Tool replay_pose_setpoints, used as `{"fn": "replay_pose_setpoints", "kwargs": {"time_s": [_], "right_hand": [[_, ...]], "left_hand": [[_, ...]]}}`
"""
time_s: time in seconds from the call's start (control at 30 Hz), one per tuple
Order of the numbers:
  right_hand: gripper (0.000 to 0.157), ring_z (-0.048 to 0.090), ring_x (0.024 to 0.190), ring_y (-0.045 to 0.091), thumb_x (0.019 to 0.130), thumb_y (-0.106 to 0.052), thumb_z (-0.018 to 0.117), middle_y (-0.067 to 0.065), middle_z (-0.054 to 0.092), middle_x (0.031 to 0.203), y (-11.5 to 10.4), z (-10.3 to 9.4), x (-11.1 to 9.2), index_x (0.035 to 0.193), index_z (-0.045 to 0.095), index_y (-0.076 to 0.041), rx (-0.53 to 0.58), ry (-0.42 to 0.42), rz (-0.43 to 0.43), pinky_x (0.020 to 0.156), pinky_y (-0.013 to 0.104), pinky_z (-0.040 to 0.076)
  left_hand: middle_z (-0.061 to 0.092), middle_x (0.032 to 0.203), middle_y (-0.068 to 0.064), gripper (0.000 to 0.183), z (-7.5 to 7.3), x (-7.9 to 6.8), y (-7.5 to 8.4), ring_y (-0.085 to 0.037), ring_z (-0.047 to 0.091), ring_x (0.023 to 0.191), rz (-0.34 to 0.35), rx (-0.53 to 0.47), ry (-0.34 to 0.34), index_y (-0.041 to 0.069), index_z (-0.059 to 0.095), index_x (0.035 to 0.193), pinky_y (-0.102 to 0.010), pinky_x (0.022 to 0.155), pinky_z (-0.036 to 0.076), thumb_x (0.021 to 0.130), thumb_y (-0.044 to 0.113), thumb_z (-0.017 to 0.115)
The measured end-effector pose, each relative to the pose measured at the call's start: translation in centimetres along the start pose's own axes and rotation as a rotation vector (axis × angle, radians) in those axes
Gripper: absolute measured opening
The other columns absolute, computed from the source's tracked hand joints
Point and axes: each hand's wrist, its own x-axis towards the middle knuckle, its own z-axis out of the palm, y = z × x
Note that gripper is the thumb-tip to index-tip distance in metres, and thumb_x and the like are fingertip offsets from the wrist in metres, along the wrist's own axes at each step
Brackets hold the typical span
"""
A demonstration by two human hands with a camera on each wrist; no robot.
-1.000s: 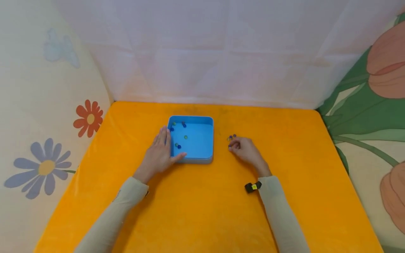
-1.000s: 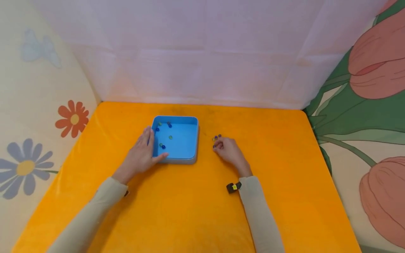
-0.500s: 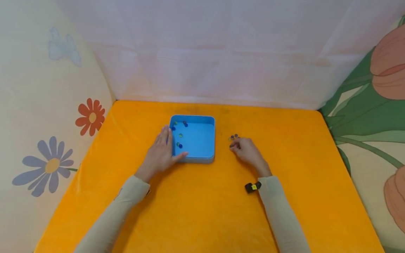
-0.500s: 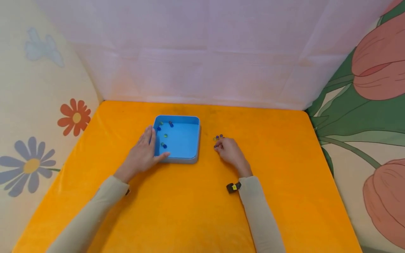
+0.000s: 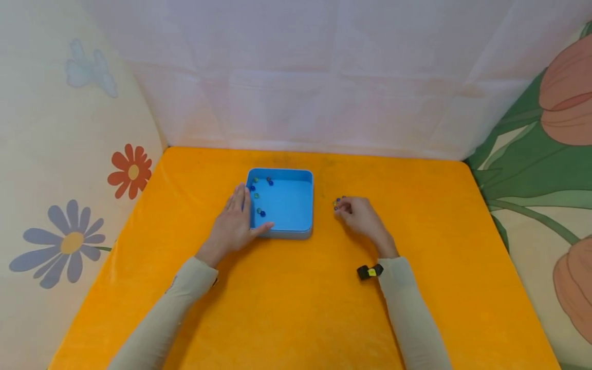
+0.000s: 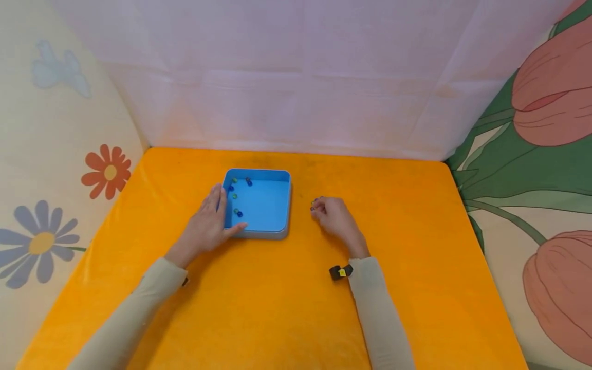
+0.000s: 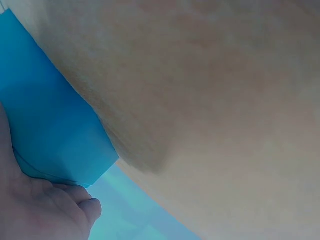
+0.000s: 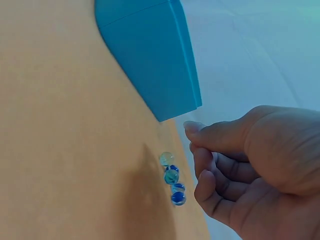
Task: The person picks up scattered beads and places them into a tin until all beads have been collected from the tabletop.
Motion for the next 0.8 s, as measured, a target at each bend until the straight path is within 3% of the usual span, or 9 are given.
{"fn": "replay_pose_setpoints", "kwargs": {"time_s": [0.23,0.8], "right_hand": [[0.021,0.066,0.089,0.023,0.104,-0.022,0.068,0.010,0.076,0.105,-1.2,-0.2,0.4,0.116,0.075,-0.007,0.025,0.012,0.029,0.085,0.039,0.060],[0.022,0.064,0.091,0.023,0.104,-0.024,0.068,0.008,0.075,0.107,-4.8,-0.1,2.1,0.118,0.075,-0.008,0.106,0.014,0.012,0.082,0.035,0.059]], "left_hand": [[0.003,0.176,-0.026,0.120,0.0,0.0,0.1,-0.044,0.009,0.165,0.004,0.006,-0.008,-0.008,0.007,0.165,-0.056,0.133,0.017,0.094,0.077,0.055],[0.004,0.176,-0.027,0.121,0.0,-0.1,0.3,-0.044,0.011,0.165,0.013,0.016,0.005,-0.008,0.007,0.165,-0.055,0.133,0.017,0.093,0.076,0.056]]}}
